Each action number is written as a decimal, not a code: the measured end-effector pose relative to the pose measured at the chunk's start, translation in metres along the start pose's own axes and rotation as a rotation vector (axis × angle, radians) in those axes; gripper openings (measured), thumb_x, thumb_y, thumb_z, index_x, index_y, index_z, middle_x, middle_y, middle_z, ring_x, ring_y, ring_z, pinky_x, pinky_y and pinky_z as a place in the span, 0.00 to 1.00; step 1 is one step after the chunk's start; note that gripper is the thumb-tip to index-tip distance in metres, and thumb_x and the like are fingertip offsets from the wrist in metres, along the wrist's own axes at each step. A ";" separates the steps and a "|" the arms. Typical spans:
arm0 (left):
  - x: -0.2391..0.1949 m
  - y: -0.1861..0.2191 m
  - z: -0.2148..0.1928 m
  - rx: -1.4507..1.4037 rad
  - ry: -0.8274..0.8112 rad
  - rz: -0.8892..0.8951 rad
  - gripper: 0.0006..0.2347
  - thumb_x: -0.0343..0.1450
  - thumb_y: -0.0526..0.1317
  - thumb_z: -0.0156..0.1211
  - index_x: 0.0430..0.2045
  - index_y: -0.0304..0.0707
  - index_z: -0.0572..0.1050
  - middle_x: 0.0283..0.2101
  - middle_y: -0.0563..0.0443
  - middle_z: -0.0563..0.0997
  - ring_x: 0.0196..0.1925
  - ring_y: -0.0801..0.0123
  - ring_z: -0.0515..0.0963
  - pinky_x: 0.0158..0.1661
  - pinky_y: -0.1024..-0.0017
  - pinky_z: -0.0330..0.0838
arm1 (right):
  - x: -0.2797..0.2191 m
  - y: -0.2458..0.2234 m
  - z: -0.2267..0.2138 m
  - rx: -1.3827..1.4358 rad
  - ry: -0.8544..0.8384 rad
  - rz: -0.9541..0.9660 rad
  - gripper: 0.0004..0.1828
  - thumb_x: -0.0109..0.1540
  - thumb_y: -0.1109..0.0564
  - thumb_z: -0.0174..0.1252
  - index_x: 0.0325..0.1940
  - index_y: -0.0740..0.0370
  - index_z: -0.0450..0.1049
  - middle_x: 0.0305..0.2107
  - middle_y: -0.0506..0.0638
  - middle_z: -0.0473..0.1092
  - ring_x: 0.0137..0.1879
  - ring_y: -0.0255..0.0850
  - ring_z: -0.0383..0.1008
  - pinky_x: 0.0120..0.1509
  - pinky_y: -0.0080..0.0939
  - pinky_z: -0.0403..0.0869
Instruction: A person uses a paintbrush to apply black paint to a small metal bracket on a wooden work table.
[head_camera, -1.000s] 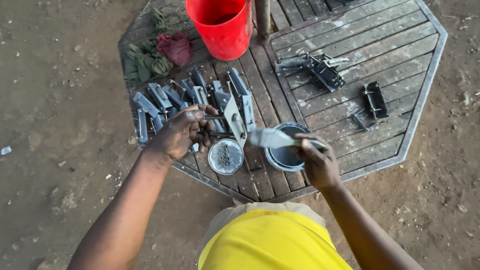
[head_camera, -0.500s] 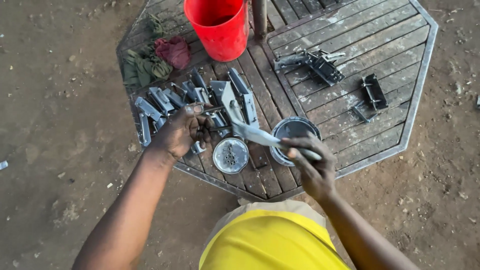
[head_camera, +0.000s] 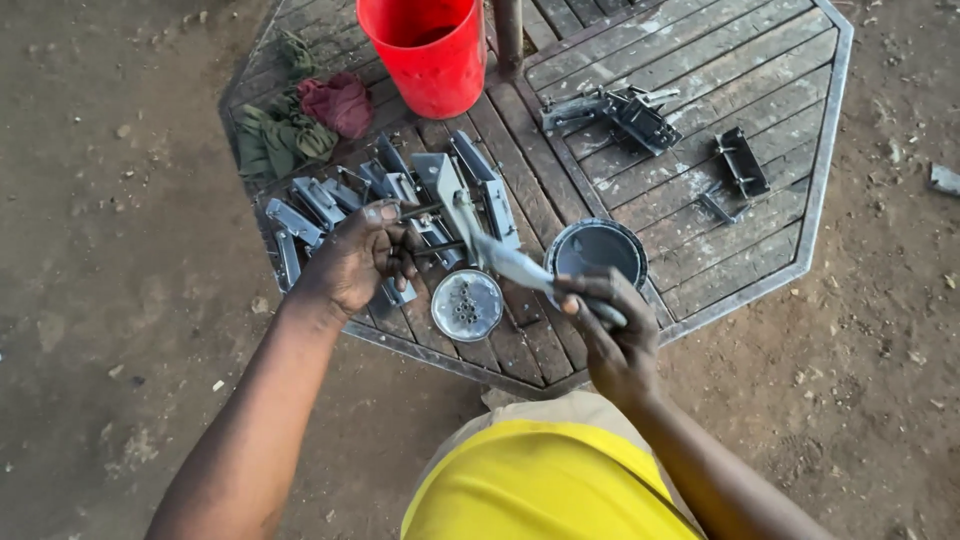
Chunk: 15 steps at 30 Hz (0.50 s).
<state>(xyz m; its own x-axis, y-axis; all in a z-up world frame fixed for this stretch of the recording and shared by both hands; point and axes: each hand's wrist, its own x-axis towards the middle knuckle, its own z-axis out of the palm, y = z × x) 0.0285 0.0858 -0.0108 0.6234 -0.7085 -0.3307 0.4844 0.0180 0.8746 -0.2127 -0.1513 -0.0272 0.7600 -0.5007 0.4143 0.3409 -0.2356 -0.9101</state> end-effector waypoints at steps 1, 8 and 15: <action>0.001 -0.006 -0.008 0.000 0.000 0.002 0.23 0.70 0.52 0.57 0.53 0.34 0.73 0.30 0.35 0.81 0.24 0.55 0.83 0.19 0.68 0.80 | -0.004 -0.001 -0.002 0.000 -0.001 -0.002 0.10 0.63 0.61 0.62 0.46 0.67 0.81 0.33 0.60 0.74 0.40 0.47 0.75 0.48 0.49 0.73; -0.017 0.003 -0.007 -0.013 0.013 0.051 0.23 0.72 0.50 0.55 0.56 0.31 0.71 0.33 0.33 0.81 0.26 0.53 0.83 0.21 0.66 0.81 | -0.012 0.002 0.001 0.368 0.254 0.441 0.15 0.66 0.55 0.57 0.48 0.70 0.76 0.27 0.58 0.72 0.31 0.38 0.70 0.34 0.33 0.66; -0.023 0.015 0.000 -0.082 -0.090 0.104 0.24 0.70 0.50 0.59 0.56 0.33 0.68 0.37 0.34 0.80 0.28 0.52 0.84 0.22 0.64 0.83 | -0.006 0.004 0.033 0.816 0.293 0.848 0.13 0.67 0.52 0.54 0.51 0.61 0.72 0.27 0.52 0.72 0.31 0.36 0.70 0.32 0.29 0.62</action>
<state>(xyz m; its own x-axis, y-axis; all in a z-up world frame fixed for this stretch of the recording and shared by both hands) 0.0214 0.1026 0.0105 0.6169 -0.7604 -0.2032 0.4708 0.1496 0.8695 -0.1978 -0.1221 -0.0331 0.7930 -0.4359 -0.4257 0.1246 0.7999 -0.5870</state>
